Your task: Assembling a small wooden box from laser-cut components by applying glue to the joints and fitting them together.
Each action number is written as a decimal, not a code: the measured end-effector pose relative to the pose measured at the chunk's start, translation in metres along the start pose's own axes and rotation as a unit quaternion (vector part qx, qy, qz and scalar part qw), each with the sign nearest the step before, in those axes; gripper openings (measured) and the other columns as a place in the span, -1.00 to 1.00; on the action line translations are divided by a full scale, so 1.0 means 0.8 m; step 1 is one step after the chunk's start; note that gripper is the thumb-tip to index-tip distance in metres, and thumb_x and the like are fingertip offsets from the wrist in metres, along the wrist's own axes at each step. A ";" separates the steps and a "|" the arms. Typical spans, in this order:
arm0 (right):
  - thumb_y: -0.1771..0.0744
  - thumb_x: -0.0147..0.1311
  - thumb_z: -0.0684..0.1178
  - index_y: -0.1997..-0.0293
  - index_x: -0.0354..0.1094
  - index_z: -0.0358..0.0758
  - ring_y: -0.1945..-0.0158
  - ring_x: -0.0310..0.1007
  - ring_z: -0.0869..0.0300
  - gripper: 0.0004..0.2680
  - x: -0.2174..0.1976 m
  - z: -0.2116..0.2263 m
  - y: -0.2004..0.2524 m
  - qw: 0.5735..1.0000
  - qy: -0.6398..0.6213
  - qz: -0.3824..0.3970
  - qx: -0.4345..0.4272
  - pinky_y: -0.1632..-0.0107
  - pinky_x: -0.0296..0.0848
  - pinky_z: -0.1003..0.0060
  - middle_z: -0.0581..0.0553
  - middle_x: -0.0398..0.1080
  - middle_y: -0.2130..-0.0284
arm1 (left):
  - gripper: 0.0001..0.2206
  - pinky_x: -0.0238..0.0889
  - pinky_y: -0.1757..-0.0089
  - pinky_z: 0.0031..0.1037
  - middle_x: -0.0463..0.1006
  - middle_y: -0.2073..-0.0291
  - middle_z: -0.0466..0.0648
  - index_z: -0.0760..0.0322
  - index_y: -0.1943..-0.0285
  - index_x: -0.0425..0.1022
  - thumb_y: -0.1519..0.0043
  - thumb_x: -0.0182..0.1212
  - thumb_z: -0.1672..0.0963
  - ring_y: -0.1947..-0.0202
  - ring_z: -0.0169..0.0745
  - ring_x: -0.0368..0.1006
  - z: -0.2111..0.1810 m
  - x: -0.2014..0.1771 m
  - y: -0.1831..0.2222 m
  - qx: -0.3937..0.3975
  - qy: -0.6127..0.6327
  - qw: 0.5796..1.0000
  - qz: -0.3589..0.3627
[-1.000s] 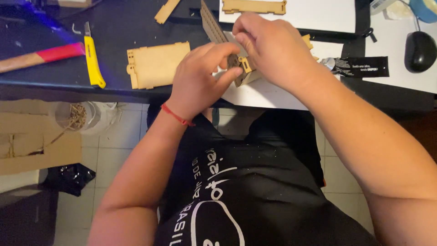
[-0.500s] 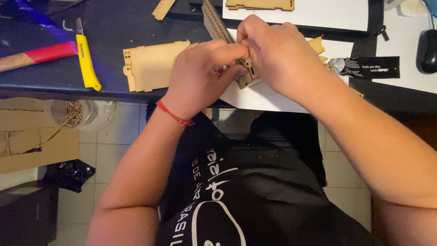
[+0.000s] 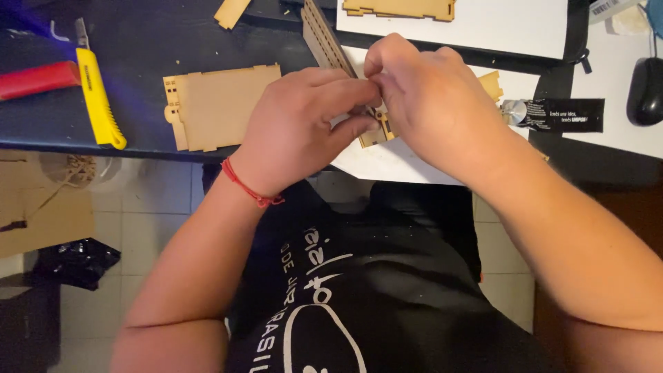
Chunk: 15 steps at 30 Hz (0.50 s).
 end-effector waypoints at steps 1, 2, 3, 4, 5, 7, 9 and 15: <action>-0.42 -0.28 -0.18 0.05 0.13 -0.21 0.57 0.14 -0.16 -0.93 0.004 -0.005 0.001 1.000 0.002 0.005 0.000 0.18 0.26 0.02 -0.13 0.24 0.69 | -0.84 0.18 0.37 -0.29 0.40 0.44 -0.08 0.21 0.12 0.48 -0.22 0.38 0.20 0.43 -0.01 0.31 0.000 0.000 0.000 -0.004 0.003 1.000 -0.003; -0.42 -0.22 -0.20 0.04 0.12 -0.23 0.55 0.18 -0.15 -0.94 0.005 -0.005 0.002 0.999 0.012 -0.020 -0.042 0.11 0.26 0.00 -0.09 0.27 0.62 | -0.84 0.16 0.41 -0.30 0.40 0.45 -0.11 0.19 0.11 0.47 -0.22 0.38 0.20 0.44 -0.04 0.30 0.000 0.000 0.001 -0.006 0.001 1.000 -0.002; -0.42 -0.16 -0.23 0.02 0.11 -0.24 0.54 0.23 -0.13 -0.93 0.005 -0.006 0.004 0.995 0.022 -0.045 -0.084 0.04 0.26 -0.02 -0.05 0.31 0.55 | -0.84 0.14 0.44 -0.30 0.40 0.46 -0.14 0.18 0.11 0.47 -0.22 0.37 0.20 0.46 -0.07 0.30 0.000 0.000 0.001 -0.008 -0.001 1.000 -0.002; -0.42 -0.16 -0.23 0.02 0.11 -0.24 0.54 0.23 -0.13 -0.93 0.007 -0.006 0.004 0.995 0.025 -0.040 -0.085 0.04 0.26 -0.02 -0.05 0.31 0.55 | -0.84 0.14 0.44 -0.30 0.40 0.46 -0.14 0.18 0.11 0.47 -0.22 0.37 0.20 0.46 -0.07 0.30 0.001 -0.001 0.001 -0.011 0.001 1.000 -0.005; -0.43 -0.19 -0.22 0.03 0.09 -0.23 0.57 0.17 -0.10 -0.95 0.007 -0.006 0.004 0.995 0.031 -0.040 -0.088 0.05 0.26 -0.04 -0.04 0.23 0.60 | -0.90 0.14 0.44 -0.31 0.41 0.46 -0.15 0.19 0.16 0.41 -0.28 0.27 0.17 0.45 -0.10 0.31 0.000 -0.003 0.000 -0.004 0.018 1.000 -0.002; -0.45 -0.22 -0.21 0.03 0.07 -0.22 0.61 0.12 -0.07 -0.97 0.009 -0.007 0.005 0.994 0.039 -0.037 -0.091 0.07 0.27 -0.06 -0.02 0.15 0.65 | -0.90 0.14 0.43 -0.32 0.42 0.45 -0.17 0.21 0.20 0.36 -0.34 0.17 0.14 0.45 -0.12 0.31 0.001 -0.005 0.001 0.000 0.036 0.999 0.000; -0.44 -0.16 -0.24 0.01 0.08 -0.23 0.54 0.21 -0.19 -0.93 0.008 -0.006 0.004 0.992 0.059 -0.044 -0.106 0.10 0.26 -0.09 -0.06 0.24 0.60 | -0.94 0.17 0.35 -0.28 0.45 0.42 -0.14 0.18 0.12 0.39 -0.33 0.16 0.14 0.42 -0.07 0.36 0.002 -0.006 0.000 0.005 0.064 0.998 -0.003; -0.42 -0.14 -0.26 0.04 0.10 -0.18 0.69 0.10 -0.04 -0.91 0.008 -0.004 0.002 0.993 0.091 -0.016 -0.069 0.06 0.24 0.01 0.04 0.13 0.73 | -0.87 0.11 0.42 -0.31 0.41 0.45 -0.14 0.17 0.10 0.42 -0.28 0.30 0.19 0.49 -0.08 0.27 0.007 0.001 0.007 -0.008 0.044 0.998 -0.033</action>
Point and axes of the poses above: each hand's wrist, its own y-axis away from the middle knuckle, its own x-axis out of the palm, z = x × y, the point moved 4 cm from there along -y, towards the middle knuckle
